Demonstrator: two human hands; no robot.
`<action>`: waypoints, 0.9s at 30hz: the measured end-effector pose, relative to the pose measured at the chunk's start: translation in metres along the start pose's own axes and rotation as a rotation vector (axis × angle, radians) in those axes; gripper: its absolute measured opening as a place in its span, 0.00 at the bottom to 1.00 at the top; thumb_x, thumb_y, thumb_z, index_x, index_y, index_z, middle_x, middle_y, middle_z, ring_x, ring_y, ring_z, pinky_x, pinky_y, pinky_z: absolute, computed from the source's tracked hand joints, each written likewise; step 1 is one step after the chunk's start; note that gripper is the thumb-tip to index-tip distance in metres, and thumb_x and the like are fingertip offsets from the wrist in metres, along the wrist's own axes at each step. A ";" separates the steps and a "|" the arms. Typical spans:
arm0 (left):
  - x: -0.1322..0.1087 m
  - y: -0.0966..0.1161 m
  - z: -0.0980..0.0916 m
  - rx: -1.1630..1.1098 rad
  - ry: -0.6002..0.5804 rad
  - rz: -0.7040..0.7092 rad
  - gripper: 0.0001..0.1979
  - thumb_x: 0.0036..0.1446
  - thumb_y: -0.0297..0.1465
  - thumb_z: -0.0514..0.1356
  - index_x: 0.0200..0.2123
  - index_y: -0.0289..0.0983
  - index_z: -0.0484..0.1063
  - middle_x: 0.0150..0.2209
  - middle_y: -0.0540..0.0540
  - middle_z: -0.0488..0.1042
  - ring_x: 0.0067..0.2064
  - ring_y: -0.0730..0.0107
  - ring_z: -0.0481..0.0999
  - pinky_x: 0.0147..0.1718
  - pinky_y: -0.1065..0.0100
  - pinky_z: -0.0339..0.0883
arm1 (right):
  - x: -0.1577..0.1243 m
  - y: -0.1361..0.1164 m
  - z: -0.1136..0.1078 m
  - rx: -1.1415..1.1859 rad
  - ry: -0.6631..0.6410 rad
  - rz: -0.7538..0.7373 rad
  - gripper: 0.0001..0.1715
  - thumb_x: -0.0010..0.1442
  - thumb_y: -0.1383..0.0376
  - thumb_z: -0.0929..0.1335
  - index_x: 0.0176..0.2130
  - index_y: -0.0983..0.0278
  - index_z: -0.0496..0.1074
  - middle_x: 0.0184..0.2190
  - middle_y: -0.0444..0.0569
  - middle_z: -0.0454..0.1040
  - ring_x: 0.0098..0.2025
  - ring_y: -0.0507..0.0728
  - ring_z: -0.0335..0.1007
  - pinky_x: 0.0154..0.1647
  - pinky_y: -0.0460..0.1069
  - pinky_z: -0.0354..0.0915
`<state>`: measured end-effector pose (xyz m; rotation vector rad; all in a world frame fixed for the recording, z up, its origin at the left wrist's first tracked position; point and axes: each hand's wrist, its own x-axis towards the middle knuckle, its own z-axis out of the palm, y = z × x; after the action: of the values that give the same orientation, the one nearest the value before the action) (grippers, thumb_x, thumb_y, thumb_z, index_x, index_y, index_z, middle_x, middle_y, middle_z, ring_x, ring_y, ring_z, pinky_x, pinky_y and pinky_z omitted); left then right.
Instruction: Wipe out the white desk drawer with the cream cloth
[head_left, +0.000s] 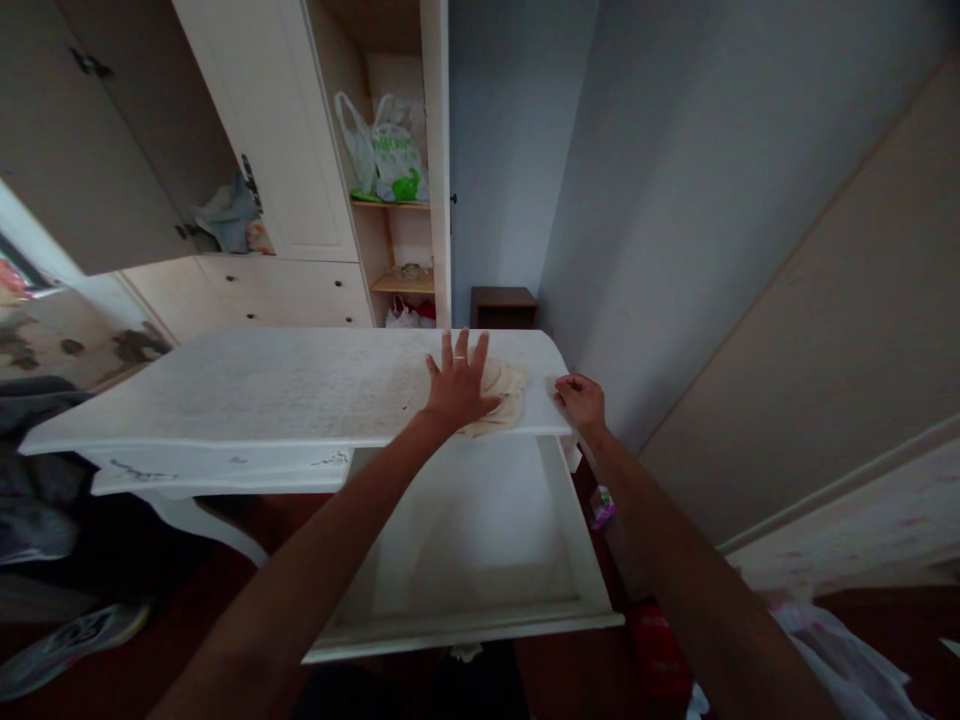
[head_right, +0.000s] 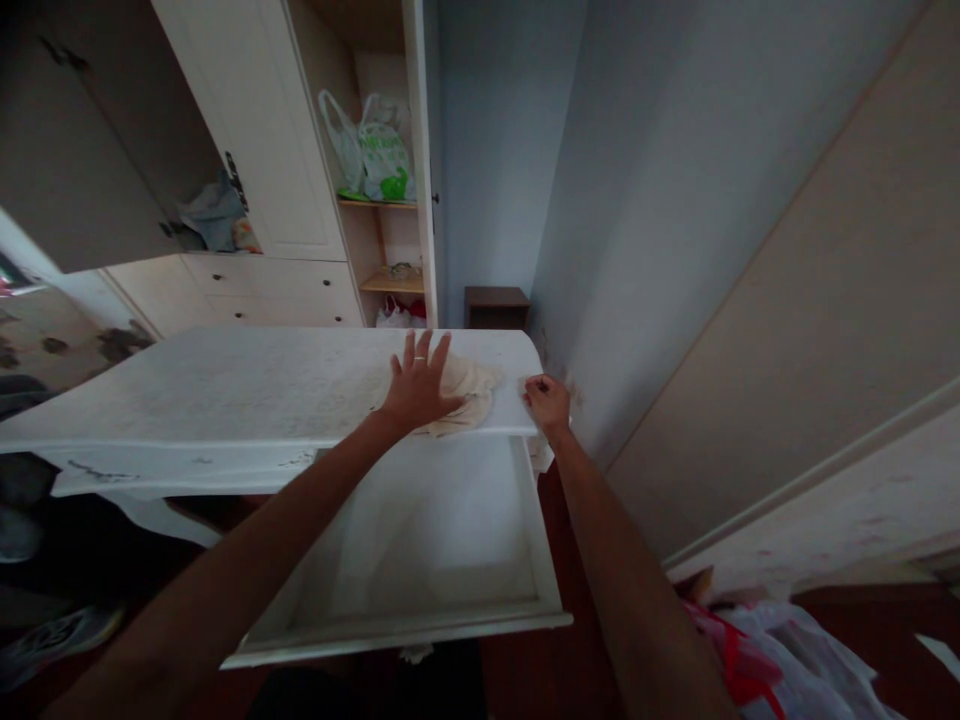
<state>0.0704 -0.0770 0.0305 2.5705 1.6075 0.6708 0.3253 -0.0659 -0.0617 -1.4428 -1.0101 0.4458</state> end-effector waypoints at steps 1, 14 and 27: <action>0.010 0.001 0.003 0.084 -0.047 0.022 0.62 0.49 0.46 0.73 0.77 0.38 0.39 0.77 0.28 0.36 0.76 0.31 0.29 0.67 0.30 0.43 | 0.000 0.000 0.000 0.005 -0.002 -0.003 0.18 0.49 0.50 0.72 0.28 0.63 0.75 0.22 0.46 0.76 0.24 0.55 0.72 0.27 0.49 0.68; -0.058 -0.007 0.025 0.041 -0.081 0.177 0.37 0.55 0.42 0.68 0.66 0.38 0.64 0.57 0.35 0.71 0.57 0.50 0.72 0.57 0.56 0.68 | -0.001 -0.005 0.000 -0.064 -0.002 -0.017 0.07 0.50 0.64 0.67 0.28 0.62 0.76 0.19 0.42 0.74 0.24 0.55 0.72 0.33 0.49 0.69; -0.142 -0.104 0.042 0.382 -0.393 0.209 0.34 0.60 0.34 0.62 0.69 0.40 0.63 0.67 0.33 0.65 0.67 0.43 0.63 0.56 0.52 0.67 | -0.002 -0.002 0.000 -0.038 -0.009 -0.005 0.06 0.51 0.61 0.72 0.26 0.62 0.76 0.19 0.42 0.74 0.23 0.54 0.71 0.29 0.48 0.67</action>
<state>-0.0546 -0.1438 -0.0818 2.9116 1.4617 -0.1607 0.3239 -0.0674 -0.0601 -1.4728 -1.0346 0.4319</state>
